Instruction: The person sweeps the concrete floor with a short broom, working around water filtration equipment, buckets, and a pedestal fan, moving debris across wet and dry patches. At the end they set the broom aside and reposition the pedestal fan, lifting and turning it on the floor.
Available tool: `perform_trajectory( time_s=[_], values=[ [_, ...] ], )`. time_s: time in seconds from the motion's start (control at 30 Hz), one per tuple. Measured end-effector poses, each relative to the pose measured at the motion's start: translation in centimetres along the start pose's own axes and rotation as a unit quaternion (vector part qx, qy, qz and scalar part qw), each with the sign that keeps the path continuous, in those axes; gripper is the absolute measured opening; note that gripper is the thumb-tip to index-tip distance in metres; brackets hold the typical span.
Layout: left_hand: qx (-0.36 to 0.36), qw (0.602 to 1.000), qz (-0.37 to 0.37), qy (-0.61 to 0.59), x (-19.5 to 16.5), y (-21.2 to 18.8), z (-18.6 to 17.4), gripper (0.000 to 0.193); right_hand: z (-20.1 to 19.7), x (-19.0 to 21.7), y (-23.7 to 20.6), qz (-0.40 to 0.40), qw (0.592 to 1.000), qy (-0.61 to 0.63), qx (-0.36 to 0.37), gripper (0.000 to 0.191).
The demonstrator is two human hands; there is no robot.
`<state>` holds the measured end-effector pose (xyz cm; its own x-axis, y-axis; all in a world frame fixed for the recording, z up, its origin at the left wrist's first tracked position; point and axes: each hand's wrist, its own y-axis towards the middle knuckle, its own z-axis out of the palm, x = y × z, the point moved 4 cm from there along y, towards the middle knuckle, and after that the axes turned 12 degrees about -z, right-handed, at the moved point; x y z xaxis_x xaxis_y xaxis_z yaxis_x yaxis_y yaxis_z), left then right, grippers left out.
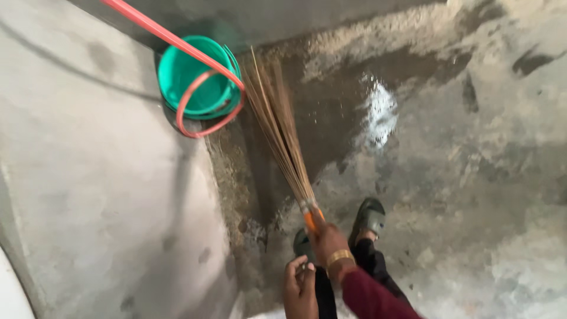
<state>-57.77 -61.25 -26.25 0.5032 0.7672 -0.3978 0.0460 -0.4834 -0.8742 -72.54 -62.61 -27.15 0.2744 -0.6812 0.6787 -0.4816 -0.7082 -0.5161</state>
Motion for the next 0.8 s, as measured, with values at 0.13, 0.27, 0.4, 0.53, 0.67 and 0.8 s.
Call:
perform_trajectory(
  time_s=[0.13, 0.27, 0.4, 0.53, 0.67, 0.8],
  values=[
    [0.002, 0.999, 0.027, -0.018, 0.3, -1.0, 2.4, 0.034, -3.2, -2.5, 4.8, 0.015, 1.0, 0.012, -0.006, 0.064],
    [-0.029, 0.999, 0.028, 0.007, -0.1, -0.8, 4.5, 0.032, -6.7, -5.0, 4.6, 0.093, 0.994, 0.026, -0.041, 0.068],
    [-0.002, 0.989, 0.137, -0.059, -0.9, 0.1, 6.7, 0.03, -8.4, -3.7, 2.6, 0.006, 0.999, -0.023, -0.041, 0.068],
    [-0.004, 0.995, 0.094, -0.045, 1.6, -1.1, 7.4, 0.03, -7.7, -2.9, 3.6, -0.012, 0.999, -0.002, 0.04, 0.07],
    [-0.052, 0.991, -0.05, 0.11, 3.0, -1.2, 7.4, 0.031, -7.2, -4.9, 8.5, 0.066, 0.976, -0.115, 0.175, 0.048],
    [-0.033, 0.997, 0.001, 0.075, 1.3, -0.8, 6.7, 0.033, -9.5, -9.6, 11.2, 0.088, 0.972, -0.183, 0.12, 0.053]
  ],
)
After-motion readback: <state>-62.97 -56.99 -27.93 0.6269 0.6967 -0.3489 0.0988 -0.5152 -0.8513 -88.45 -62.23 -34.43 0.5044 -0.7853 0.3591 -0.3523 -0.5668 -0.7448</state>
